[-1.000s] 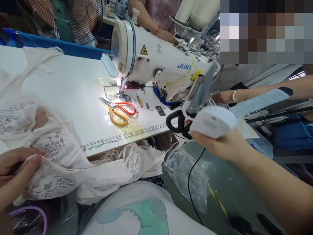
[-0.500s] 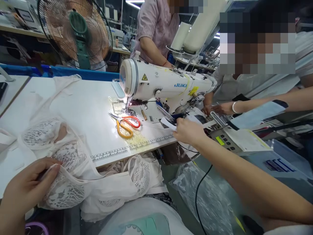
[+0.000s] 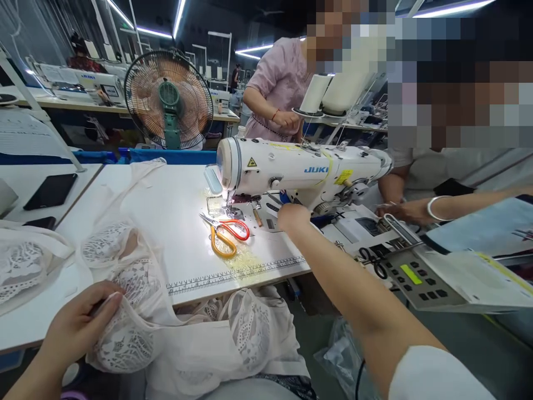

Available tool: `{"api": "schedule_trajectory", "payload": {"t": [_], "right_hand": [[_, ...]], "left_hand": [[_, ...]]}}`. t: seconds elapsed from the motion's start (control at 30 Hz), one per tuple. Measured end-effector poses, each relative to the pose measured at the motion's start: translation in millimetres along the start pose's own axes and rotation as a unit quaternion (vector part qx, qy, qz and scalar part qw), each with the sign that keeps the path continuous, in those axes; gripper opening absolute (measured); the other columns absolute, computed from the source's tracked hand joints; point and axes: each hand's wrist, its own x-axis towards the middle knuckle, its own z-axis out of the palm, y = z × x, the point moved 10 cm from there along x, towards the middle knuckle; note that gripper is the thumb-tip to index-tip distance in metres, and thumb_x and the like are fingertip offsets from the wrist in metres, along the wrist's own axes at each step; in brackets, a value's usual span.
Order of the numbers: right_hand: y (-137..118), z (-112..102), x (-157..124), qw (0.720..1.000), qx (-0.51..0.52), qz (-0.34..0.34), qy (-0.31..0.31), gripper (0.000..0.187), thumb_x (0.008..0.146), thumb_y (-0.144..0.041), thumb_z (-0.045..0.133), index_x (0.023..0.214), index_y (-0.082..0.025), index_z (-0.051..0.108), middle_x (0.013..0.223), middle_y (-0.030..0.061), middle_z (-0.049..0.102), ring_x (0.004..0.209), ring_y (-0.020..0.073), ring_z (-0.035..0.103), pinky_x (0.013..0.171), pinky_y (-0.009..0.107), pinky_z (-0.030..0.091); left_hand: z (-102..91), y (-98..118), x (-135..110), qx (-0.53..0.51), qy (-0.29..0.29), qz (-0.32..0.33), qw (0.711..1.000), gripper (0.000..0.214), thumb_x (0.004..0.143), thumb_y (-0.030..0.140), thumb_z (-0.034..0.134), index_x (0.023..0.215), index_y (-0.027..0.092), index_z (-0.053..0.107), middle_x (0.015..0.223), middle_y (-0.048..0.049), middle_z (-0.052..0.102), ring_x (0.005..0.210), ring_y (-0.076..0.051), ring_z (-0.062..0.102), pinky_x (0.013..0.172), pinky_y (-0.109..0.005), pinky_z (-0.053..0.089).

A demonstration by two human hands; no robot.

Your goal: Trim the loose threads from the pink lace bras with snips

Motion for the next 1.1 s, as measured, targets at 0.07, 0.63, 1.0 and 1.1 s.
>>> {"api": "schedule_trajectory", "payload": {"t": [0.07,0.63,1.0,1.1], "right_hand": [[-4,1,14,0.999,0.002,0.025,-0.028,0.031,0.089,-0.031,0.056,0.116,-0.015,0.054,0.116,0.0086,0.057,0.098,0.0208,0.059,0.081,0.041,0.051],[13,19,42,0.992,0.039,-0.062,-0.099,0.034,0.09,-0.035,0.055,0.117,-0.015,0.054,0.119,0.0095,0.056,0.101,0.0217,0.058,0.085,0.043,0.049],[36,22,32,0.991,0.062,-0.056,-0.102,0.029,0.089,-0.031,0.056,0.112,-0.015,0.056,0.112,0.0079,0.059,0.096,0.0197,0.06,0.081,0.04,0.051],[39,27,32,0.993,0.063,-0.037,-0.092,0.03,0.089,-0.031,0.057,0.113,-0.014,0.056,0.113,0.0091,0.059,0.095,0.0197,0.06,0.08,0.039,0.052]], "left_hand": [[-2.3,4,-1,-0.014,0.012,0.01,1.0,0.021,0.078,0.041,0.054,0.081,0.023,0.062,0.083,-0.0005,0.069,0.077,-0.017,0.064,0.067,-0.018,0.05],[-7.9,18,-2,-0.009,0.052,0.006,0.999,0.01,0.077,0.039,0.053,0.077,0.034,0.062,0.083,0.0074,0.068,0.075,-0.017,0.065,0.069,-0.021,0.053],[-4.4,-14,1,0.01,0.025,-0.026,0.999,0.009,0.072,0.043,0.054,0.075,0.046,0.062,0.083,0.0143,0.068,0.081,-0.018,0.066,0.069,-0.023,0.055],[-5.3,-22,2,0.015,0.027,-0.035,0.999,0.008,0.071,0.045,0.054,0.073,0.046,0.062,0.08,0.0148,0.068,0.077,-0.019,0.066,0.064,-0.024,0.055]]}}
